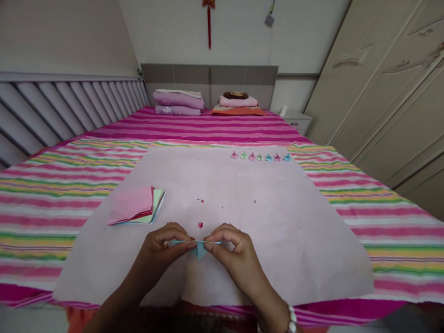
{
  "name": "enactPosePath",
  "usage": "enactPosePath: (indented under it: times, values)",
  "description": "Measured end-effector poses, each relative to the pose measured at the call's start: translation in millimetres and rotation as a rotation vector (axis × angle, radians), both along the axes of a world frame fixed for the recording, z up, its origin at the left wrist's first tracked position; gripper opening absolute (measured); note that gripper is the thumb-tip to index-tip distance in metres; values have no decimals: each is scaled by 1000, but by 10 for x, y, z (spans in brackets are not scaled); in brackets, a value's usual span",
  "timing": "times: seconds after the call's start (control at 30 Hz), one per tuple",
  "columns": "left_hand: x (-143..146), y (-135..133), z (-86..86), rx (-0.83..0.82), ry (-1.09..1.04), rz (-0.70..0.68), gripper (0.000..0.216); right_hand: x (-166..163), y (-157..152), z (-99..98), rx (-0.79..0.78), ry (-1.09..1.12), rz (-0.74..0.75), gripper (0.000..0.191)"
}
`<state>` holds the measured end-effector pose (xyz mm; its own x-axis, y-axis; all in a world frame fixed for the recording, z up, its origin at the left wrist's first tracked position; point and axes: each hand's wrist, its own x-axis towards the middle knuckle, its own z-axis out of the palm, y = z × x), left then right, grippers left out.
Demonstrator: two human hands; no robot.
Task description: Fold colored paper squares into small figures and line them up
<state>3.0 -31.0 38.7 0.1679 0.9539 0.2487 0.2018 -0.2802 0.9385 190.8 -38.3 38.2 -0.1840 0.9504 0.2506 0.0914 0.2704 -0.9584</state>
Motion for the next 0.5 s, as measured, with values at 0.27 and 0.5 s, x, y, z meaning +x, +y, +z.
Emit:
enactPosePath:
  times: [0.27, 0.5]
  values:
    - [-3, 7, -50, -188, -118, 27, 21, 22, 21, -71, -134, 141, -91, 12]
    - [199, -14, -223, -434, -435, -64, 39, -61, 49, -165, -218, 255, -204, 13]
